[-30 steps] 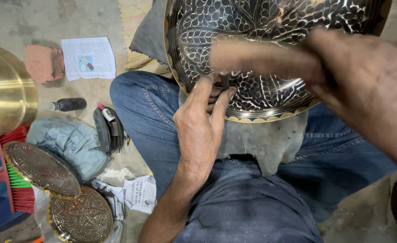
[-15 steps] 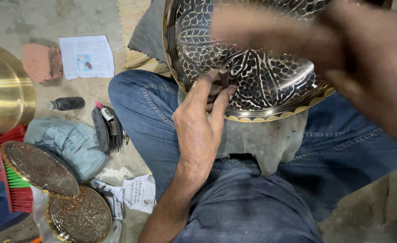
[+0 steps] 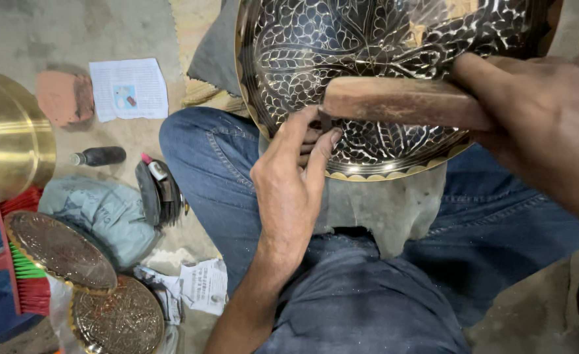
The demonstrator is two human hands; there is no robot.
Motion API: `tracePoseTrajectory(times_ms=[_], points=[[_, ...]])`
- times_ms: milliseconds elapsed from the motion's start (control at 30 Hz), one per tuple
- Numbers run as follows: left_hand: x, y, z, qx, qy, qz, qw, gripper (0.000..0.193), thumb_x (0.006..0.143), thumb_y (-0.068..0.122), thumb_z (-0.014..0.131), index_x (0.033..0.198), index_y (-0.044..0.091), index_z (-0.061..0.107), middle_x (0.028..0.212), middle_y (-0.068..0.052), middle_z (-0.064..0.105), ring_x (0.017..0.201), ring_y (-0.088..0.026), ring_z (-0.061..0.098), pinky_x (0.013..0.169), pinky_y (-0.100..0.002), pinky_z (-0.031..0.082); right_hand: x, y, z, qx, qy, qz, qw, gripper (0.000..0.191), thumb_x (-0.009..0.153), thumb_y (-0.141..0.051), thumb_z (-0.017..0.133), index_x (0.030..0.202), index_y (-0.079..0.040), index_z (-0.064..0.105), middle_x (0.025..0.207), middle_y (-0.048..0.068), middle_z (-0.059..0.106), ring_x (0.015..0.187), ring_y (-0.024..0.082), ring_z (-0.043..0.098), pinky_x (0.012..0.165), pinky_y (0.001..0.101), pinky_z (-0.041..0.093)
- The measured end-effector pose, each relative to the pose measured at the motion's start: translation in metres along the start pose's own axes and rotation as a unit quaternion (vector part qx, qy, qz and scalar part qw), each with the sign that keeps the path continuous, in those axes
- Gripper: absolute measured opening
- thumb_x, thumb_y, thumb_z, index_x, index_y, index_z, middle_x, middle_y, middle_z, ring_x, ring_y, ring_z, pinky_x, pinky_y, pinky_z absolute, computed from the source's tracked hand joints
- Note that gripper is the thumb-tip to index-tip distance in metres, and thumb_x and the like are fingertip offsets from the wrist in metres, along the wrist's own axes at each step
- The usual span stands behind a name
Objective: The person is engraving a decorative pattern on a brass plate using a chisel and a wooden mallet. They hold the plate steady with one hand while striking the chisel with the mallet to create intricate designs.
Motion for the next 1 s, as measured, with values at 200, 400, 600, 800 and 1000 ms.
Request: tracePoseTrajectory(times_ms=[200, 400, 600, 800, 1000], points=[[0.0, -0.002, 0.002, -0.025, -0.007, -0.01, 1.0, 0.029, 0.1, 0.006, 0.071, 0.127, 0.002, 0.061, 0.108, -0.013, 0.074, 0.092, -0.02, 0.079, 0.074, -0.031, 0.064, 0.004, -0.006, -0.005, -0.045, -0.064, 0.029, 0.997, 0.036, 0.088, -0.027, 0.077, 0.114, -0.012, 0.056, 0.088, 0.007, 0.071, 0.076, 0.02, 0.075, 0.072, 0.0348, 0.06], [0.002, -0.001, 0.001, -0.03, -0.009, -0.021, 0.999, 0.028, 0.099, 0.004, 0.071, 0.126, 0.001, 0.063, 0.106, -0.012, 0.075, 0.09, -0.019, 0.079, 0.073, -0.031, 0.064, 0.0, 0.001, 0.006, -0.08, -0.13, 0.068, 0.986, 0.029, 0.095, -0.035, 0.069, 0.112, -0.018, 0.054, 0.089, 0.002, 0.071, 0.074, 0.016, 0.073, 0.067, 0.0315, 0.059], [0.003, 0.002, -0.001, -0.025, -0.006, -0.013, 1.0, 0.029, 0.099, 0.005, 0.071, 0.127, 0.001, 0.063, 0.109, -0.013, 0.074, 0.091, -0.02, 0.079, 0.075, -0.031, 0.064, -0.004, 0.004, 0.009, -0.086, -0.17, 0.074, 0.979, 0.022, 0.103, -0.035, 0.059, 0.114, -0.018, 0.051, 0.092, 0.002, 0.065, 0.069, 0.012, 0.07, 0.061, 0.0266, 0.06], [0.003, 0.003, -0.001, -0.024, -0.007, -0.008, 1.0, 0.03, 0.099, 0.005, 0.07, 0.128, 0.002, 0.063, 0.113, -0.013, 0.074, 0.095, -0.021, 0.079, 0.077, -0.032, 0.064, -0.009, 0.002, 0.006, -0.081, -0.219, 0.097, 0.968, 0.028, 0.103, -0.042, 0.048, 0.121, -0.021, 0.047, 0.094, -0.001, 0.07, 0.07, 0.008, 0.07, 0.057, 0.0228, 0.061], [0.002, 0.009, -0.006, -0.018, 0.004, 0.029, 0.999, 0.03, 0.099, 0.003, 0.071, 0.128, 0.0, 0.064, 0.119, -0.015, 0.073, 0.1, -0.023, 0.077, 0.081, -0.032, 0.062, -0.022, 0.003, 0.013, -0.094, -0.171, 0.119, 0.973, 0.031, 0.103, -0.044, 0.059, 0.121, -0.021, 0.05, 0.095, 0.0, 0.071, 0.072, 0.01, 0.071, 0.056, 0.0252, 0.061]])
Point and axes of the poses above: each hand's wrist, its own x-axis towards the middle knuckle, its own z-axis out of the palm, y = z × x, the point moved 8 cm from there along x, towards the middle knuckle
